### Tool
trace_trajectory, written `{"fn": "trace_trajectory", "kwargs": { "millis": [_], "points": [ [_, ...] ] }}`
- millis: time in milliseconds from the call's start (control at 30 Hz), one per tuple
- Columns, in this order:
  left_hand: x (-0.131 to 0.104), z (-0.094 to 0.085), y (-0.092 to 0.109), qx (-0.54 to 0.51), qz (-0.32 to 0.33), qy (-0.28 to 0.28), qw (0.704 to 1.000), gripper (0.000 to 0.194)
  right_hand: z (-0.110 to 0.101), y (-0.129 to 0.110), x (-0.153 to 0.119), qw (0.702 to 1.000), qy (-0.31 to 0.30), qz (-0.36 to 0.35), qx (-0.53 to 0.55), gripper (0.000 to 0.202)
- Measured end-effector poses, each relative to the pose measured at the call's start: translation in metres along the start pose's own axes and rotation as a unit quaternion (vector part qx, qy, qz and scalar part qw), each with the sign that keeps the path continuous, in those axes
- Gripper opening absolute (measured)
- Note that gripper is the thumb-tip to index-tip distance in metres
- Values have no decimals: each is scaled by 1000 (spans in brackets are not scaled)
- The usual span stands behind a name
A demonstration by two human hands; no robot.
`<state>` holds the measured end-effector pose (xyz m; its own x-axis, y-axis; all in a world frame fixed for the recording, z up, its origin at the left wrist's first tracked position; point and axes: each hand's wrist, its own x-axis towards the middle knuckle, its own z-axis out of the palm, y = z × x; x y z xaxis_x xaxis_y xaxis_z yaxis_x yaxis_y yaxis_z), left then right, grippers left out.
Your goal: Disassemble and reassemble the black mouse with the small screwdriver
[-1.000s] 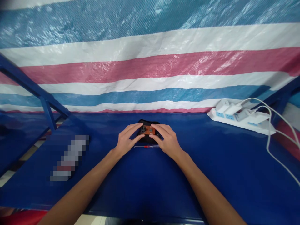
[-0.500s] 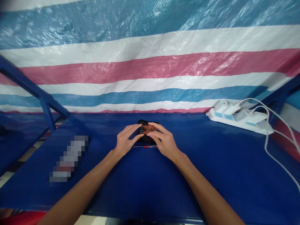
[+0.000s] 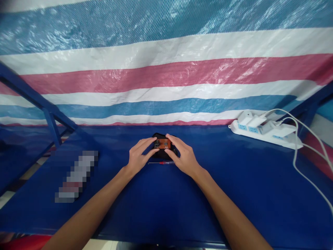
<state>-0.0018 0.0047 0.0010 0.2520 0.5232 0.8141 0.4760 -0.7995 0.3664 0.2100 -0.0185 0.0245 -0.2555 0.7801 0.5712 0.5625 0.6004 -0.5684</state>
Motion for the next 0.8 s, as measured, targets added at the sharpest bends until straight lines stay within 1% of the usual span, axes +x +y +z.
{"fn": "trace_trajectory", "kwargs": {
  "millis": [100, 167, 267, 367, 500, 567, 667, 733, 800],
  "points": [
    [0, 0, 0, 5, -3, 1, 1000, 39, -2, -2, 1, 999, 8, 33, 10, 52],
    [0, -1, -1, 6, -3, 2, 1000, 38, -2, -1, 1, 999, 28, 41, 14, 49],
    [0, -1, 0, 8, -4, 3, 1000, 38, -2, 2, 2, 999, 37, 28, 15, 50],
    [1, -1, 1, 9, -7, 1, 1000, 38, -1, 7, 1, 1000, 16, 2, -1, 54],
    [1, -1, 1, 2, -3, 2, 1000, 39, 2, 10, 0, 999, 27, -36, -28, 39],
    [1, -2, 1, -1, -7, -1, 1000, 40, 3, 10, 0, 998, 41, -42, -28, 35],
    [1, -3, 1, -8, -27, -9, 1000, 39, 3, 7, 1, 998, 44, -43, -14, 32],
    [0, -2, 1, -23, -40, -15, 999, 39, 2, 4, 2, 999, 42, -31, 3, 25],
    [-1, -1, 2, -46, -48, -14, 998, 33, 1, 0, 3, 999, 47, 7, 20, 19]
  ]
}}
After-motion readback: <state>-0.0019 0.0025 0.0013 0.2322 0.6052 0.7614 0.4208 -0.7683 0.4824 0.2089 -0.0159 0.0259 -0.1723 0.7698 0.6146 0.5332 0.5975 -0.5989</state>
